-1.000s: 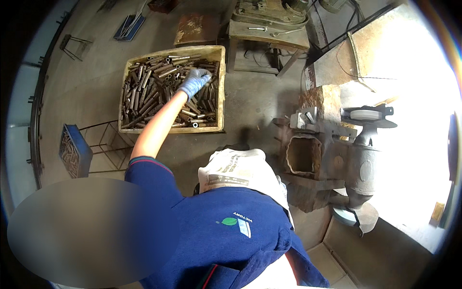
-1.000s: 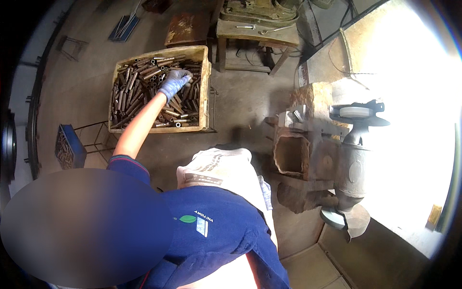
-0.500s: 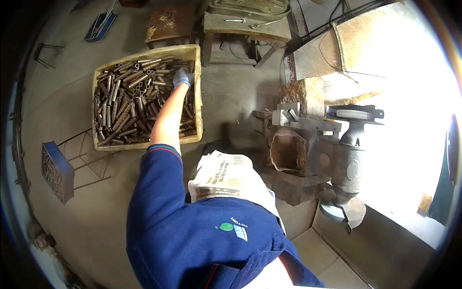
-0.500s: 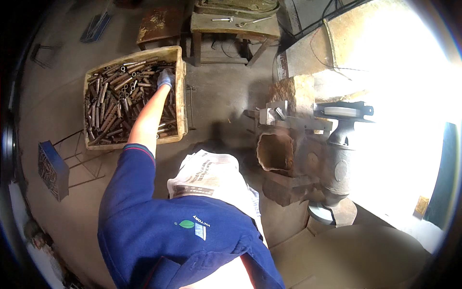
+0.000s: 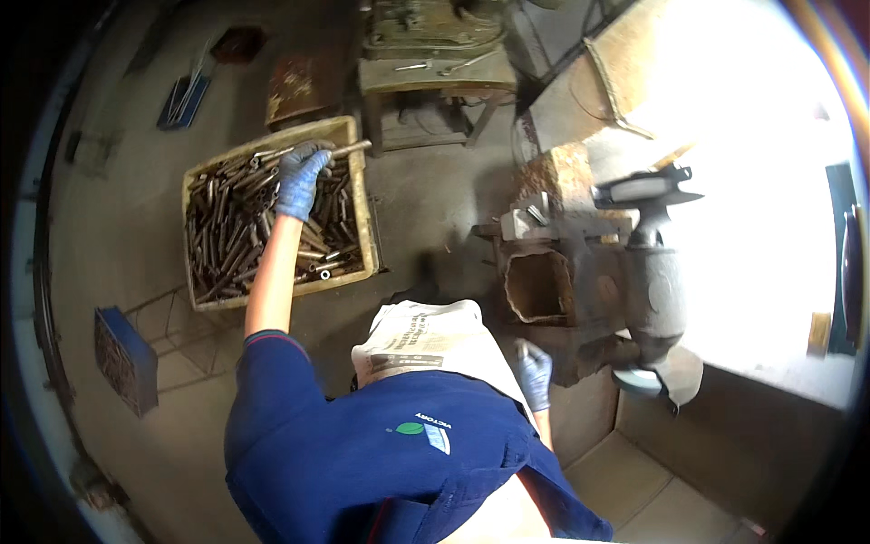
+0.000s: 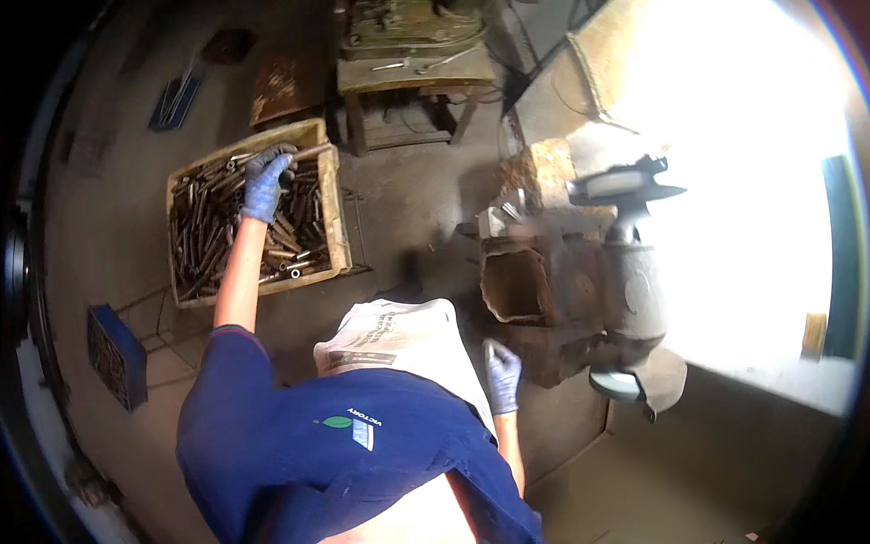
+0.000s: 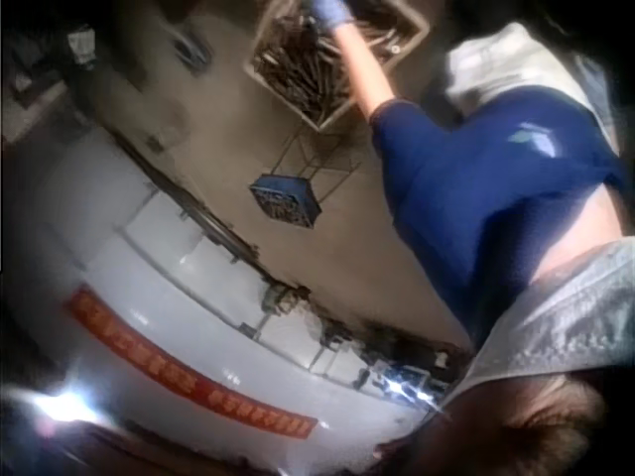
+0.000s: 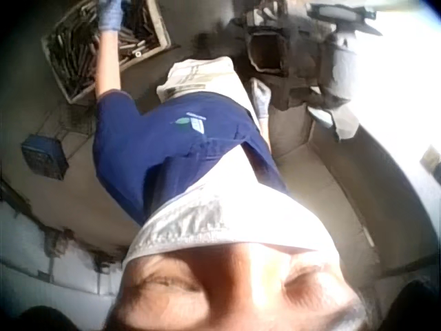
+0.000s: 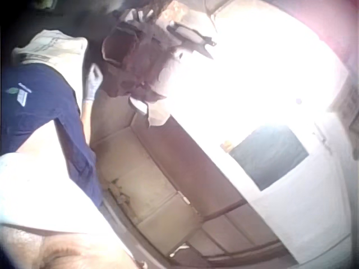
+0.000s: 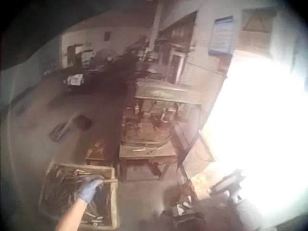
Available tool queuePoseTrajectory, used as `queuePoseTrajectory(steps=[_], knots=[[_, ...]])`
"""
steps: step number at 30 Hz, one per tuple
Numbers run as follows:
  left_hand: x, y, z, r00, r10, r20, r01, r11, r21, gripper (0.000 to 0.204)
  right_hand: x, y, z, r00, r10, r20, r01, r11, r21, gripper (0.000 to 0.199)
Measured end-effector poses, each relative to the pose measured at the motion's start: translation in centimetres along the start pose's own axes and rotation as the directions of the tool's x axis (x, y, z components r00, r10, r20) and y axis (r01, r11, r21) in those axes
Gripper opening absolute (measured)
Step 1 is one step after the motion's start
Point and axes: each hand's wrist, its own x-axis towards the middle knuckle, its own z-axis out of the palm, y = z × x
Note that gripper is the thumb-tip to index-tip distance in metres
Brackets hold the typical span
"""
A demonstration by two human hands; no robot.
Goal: The person grinds the ends and edges of metal cylindrical parts using a bench grinder. The person picks up a part from a container, holds it against the grinding wheel, and then places the finished part into a separate bin.
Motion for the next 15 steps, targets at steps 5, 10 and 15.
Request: queuePoseTrajectory(steps=[5, 10, 15], knots=[[-4.1, 8.0, 15.2, 0.702, -0.072, 0.709, 0.018, 0.996, 0.083, 0.031, 2.7, -15.8, -3.3, 0.920, -0.391, 0.009, 0.368, 0.872, 0.324, 0.034], [-9.1, 6.4, 27.3, 0.344, -0.148, 0.927, 0.374, 0.928, 0.009, 0.025, 1.5, -18.0, -4.2, 0.881, -0.472, -0.023, 0.348, 0.616, 0.707, 0.033], [-14.9, 2.8, 32.8, 0.223, -0.311, 0.924, 0.563, 0.815, 0.139, 0.029, -1.1, -15.4, -3.3, 0.855, -0.463, -0.232, 0.514, 0.813, 0.273, 0.011]])
